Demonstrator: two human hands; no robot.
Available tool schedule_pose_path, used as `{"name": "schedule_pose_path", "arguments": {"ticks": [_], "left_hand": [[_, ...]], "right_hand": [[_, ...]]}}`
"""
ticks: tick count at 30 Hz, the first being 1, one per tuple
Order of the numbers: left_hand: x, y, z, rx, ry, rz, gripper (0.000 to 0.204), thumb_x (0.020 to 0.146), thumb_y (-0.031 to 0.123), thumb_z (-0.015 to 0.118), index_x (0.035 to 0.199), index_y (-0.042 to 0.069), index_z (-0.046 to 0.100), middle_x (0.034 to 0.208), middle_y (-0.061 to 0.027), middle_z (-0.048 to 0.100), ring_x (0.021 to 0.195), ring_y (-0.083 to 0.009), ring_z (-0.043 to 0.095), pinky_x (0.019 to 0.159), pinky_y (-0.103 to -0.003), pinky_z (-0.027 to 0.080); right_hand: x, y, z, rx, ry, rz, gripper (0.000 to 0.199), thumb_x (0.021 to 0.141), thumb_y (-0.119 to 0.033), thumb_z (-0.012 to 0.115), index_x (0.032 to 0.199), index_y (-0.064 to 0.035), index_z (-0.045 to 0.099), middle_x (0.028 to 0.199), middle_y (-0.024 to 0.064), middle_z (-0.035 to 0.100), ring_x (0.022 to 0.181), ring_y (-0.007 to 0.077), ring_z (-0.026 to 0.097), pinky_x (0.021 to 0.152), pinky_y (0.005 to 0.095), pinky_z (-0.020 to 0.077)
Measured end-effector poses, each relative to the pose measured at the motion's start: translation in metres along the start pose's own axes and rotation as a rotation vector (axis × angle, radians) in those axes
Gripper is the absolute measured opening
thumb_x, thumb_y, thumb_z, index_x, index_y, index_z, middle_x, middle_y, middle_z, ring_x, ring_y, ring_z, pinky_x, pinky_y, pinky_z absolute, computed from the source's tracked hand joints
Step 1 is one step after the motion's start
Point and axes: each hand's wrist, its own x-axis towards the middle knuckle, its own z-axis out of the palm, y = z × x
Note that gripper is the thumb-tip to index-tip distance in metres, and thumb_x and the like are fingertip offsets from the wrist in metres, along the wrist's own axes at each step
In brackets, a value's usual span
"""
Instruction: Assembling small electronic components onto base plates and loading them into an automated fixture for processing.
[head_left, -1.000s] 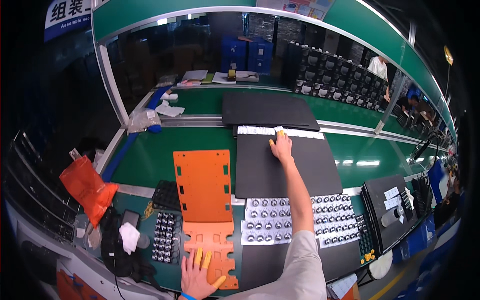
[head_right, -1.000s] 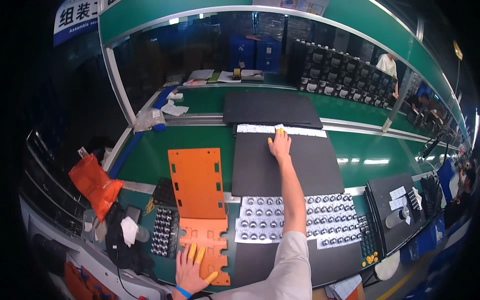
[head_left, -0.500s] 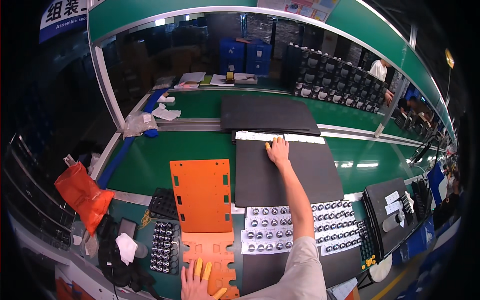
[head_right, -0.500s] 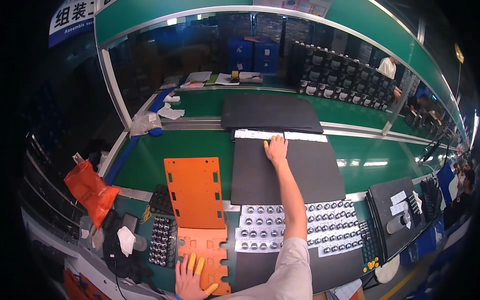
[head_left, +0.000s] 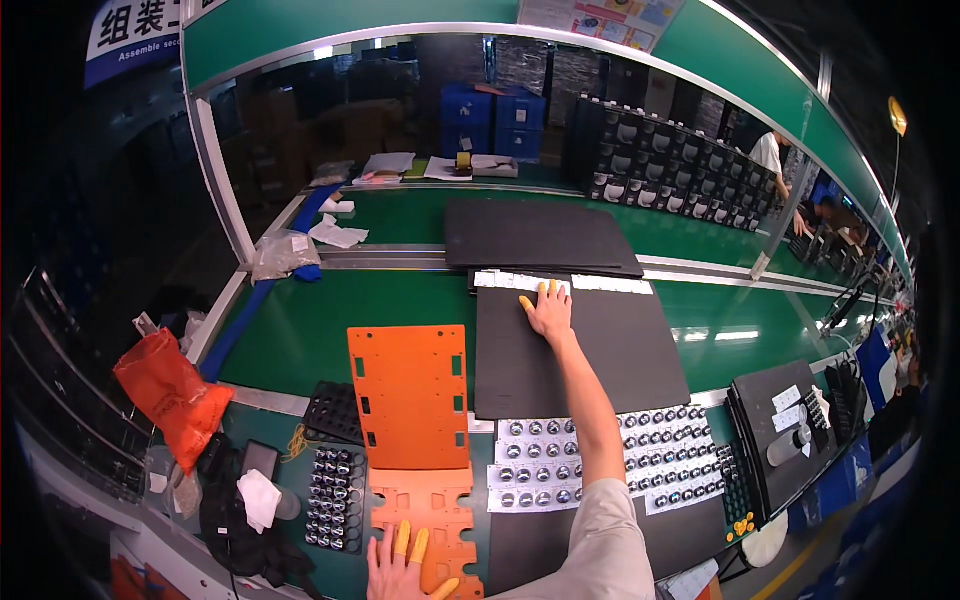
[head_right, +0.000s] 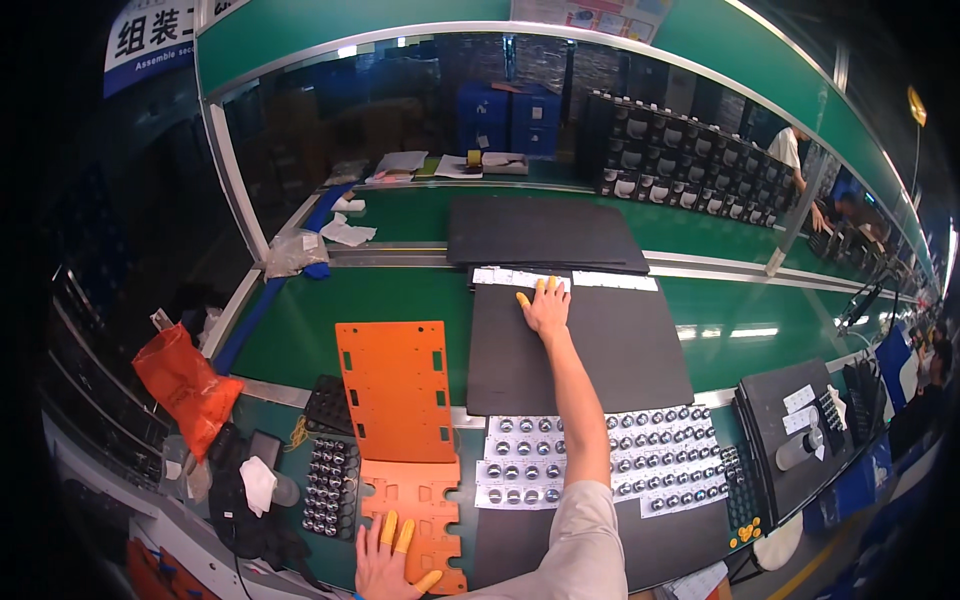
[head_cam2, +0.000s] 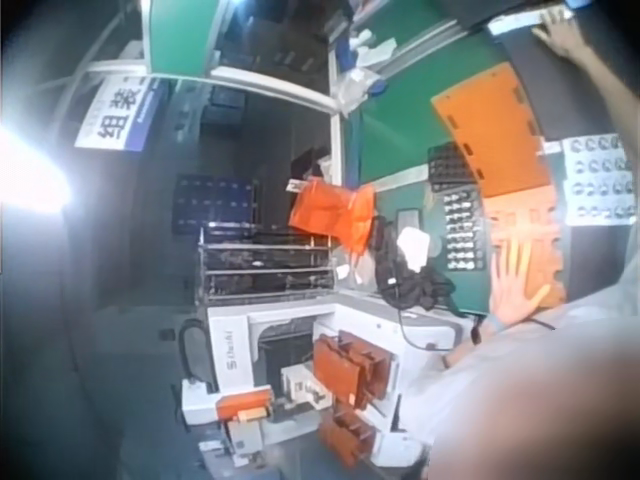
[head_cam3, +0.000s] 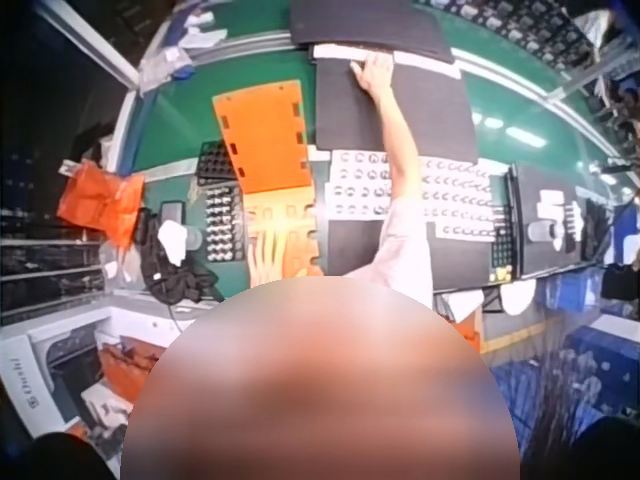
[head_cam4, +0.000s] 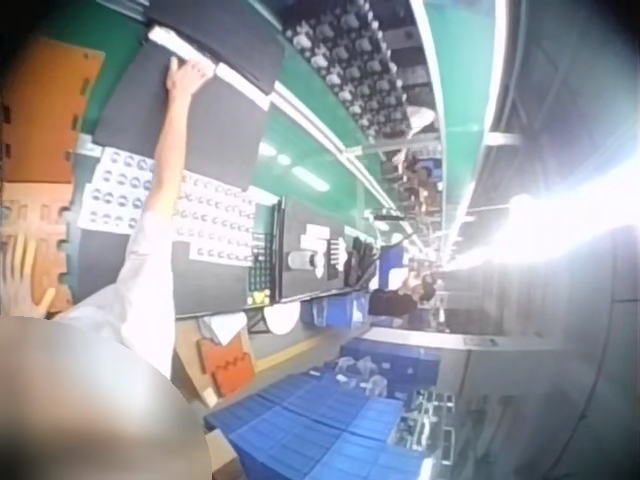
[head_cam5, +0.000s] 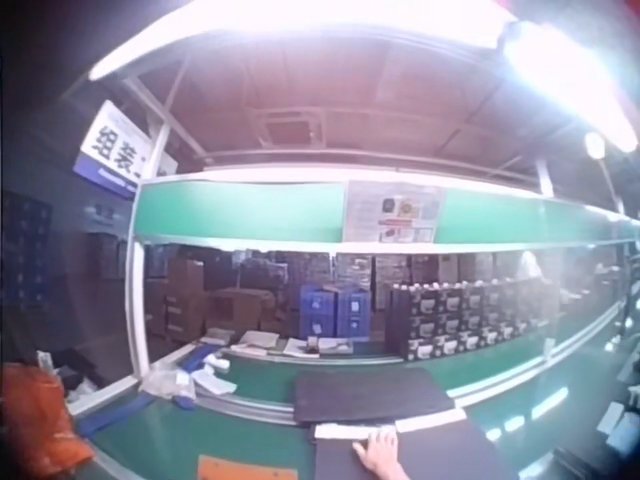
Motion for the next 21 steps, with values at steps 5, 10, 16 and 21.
{"name": "schedule_pose_path", "arguments": {"ticks": [5,10,16,21], "left_hand": [[0.0,-0.001,0.002,0.005,0.018,0.01,0.095,0.078,0.052,0.074,0.154,0.007,0.039,0.158,-0.0197,0.036,0.149,-0.0395,0.027,0.122,-0.058,0.017],[0.002,-0.001,0.002,0.023,0.01,-0.016,0.094,0.078,0.052,0.073,0.154,0.009,0.04,0.158,-0.0195,0.036,0.148,-0.0391,0.027,0.121,-0.058,0.018],[0.002,0.0,0.0,0.022,0.037,-0.005,0.093,0.078,0.052,0.073,0.154,0.009,0.041,0.158,-0.0199,0.036,0.148,-0.0402,0.028,0.121,-0.059,0.019],[-0.002,0.003,0.003,0.004,0.067,-0.009,0.094,0.077,0.05,0.075,0.153,0.007,0.042,0.157,-0.0211,0.037,0.147,-0.0403,0.029,0.121,-0.058,0.019]], "right_hand": [[-0.019,0.006,-0.01,-0.033,-0.054,-0.018,0.078,0.098,-0.061,0.046,0.15,-0.0029,0.044,0.156,0.0235,0.041,0.144,0.0437,0.035,0.115,0.058,0.0295],[-0.036,0.015,-0.037,-0.045,-0.081,-0.07,0.073,0.098,-0.059,0.05,0.146,-0.0037,0.05,0.151,0.0229,0.046,0.141,0.0414,0.04,0.108,0.0573,0.0384],[-0.009,0.044,-0.033,-0.025,0.185,-0.051,0.07,0.099,-0.053,0.052,0.139,0.0053,0.052,0.15,0.0254,0.046,0.143,0.0416,0.039,0.113,0.0534,0.0349],[0.021,0.05,-0.012,0.07,-0.066,0.114,0.085,0.1,-0.061,0.042,0.15,0.0075,0.038,0.158,0.0244,0.037,0.151,0.0392,0.026,0.122,0.0571,0.0181]]}}
